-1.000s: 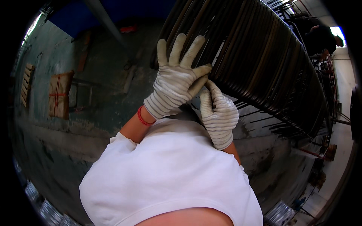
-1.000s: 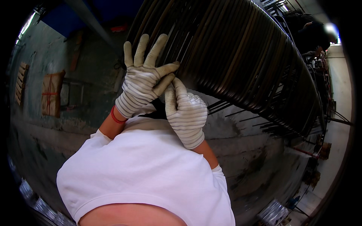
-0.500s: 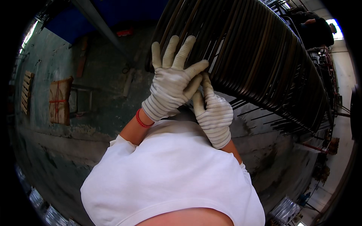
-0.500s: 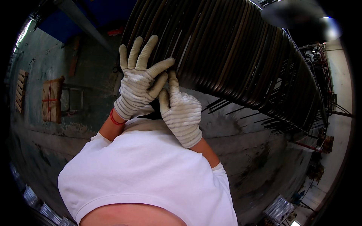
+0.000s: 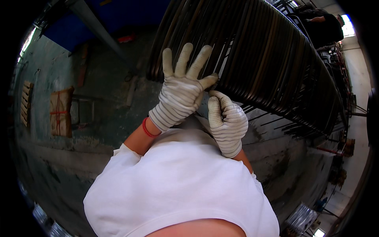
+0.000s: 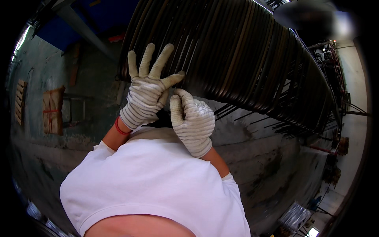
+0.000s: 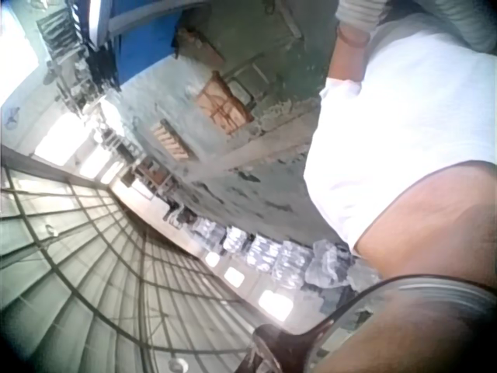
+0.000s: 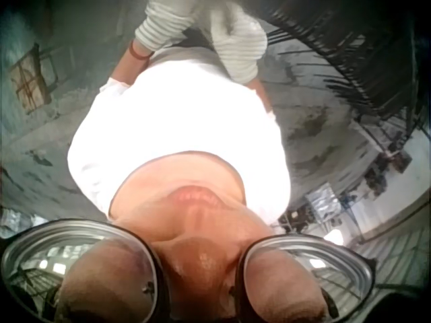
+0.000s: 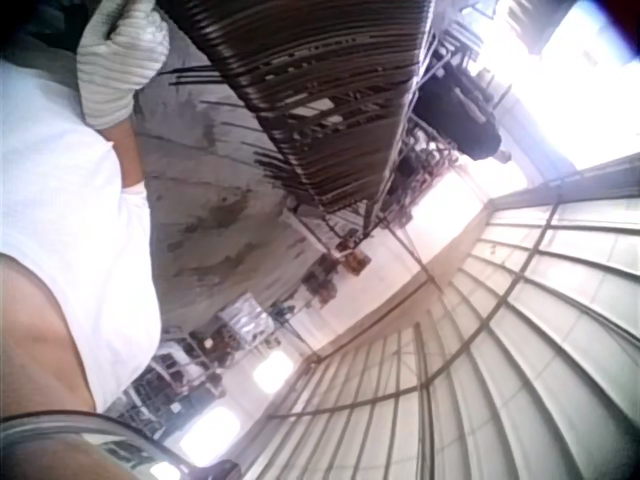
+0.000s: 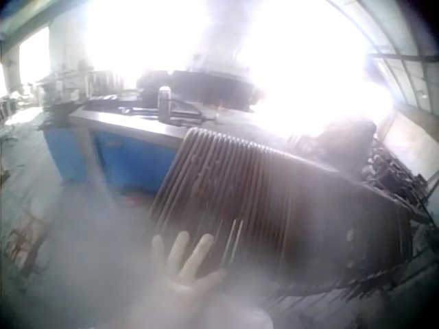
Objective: The person uses gloved hands to manipulate and align multiple dark metal chair frames stacked on a rack. They repeatedly adjust the position of the frames, ensuring they are properly aligned and secured within the stack.
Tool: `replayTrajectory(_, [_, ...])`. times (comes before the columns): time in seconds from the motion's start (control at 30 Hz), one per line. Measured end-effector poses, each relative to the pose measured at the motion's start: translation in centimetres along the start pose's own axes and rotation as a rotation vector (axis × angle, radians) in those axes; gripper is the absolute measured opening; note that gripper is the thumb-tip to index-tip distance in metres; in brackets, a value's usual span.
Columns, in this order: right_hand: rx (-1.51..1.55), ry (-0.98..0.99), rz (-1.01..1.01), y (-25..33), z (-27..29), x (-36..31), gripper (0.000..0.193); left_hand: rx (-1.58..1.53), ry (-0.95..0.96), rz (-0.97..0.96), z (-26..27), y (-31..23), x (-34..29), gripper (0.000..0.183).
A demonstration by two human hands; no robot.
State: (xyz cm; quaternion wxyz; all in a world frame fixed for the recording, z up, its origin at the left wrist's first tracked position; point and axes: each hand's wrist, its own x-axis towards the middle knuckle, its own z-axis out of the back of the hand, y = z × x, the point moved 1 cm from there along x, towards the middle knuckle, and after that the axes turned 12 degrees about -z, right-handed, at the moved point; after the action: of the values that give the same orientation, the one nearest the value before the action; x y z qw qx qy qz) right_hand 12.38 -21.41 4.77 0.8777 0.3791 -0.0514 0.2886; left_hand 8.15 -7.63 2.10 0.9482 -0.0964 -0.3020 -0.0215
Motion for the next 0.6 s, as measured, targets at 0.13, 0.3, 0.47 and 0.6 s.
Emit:
replayTrajectory(0.13, [-0.068, 0.032, -0.099, 0.4, 0.3, 0.1, 0.035, -0.014, 0.042, 0.005, 0.1, -0.2, 0.2, 0.037])
replayTrajectory(0.3, [-0.203, 0.035, 0.003, -0.4, -0.3, 0.2, 0.048, -0.08, -0.059, 0.009, -0.1, 0.2, 0.1, 0.044])
replayTrajectory(0.47, [-0.305, 0.11, -0.057, -1.2, -1.5, -0.3, 0.038, -0.083, -0.088, -0.02, -0.2, -0.3, 0.5, 0.045])
replayTrajectory(0.6, [-0.366, 0.149, -0.018, -2.0, -1.9, -0.5, 0.036, -0.039, -0.087, -0.069, -1.4, -0.6, 0.5, 0.042])
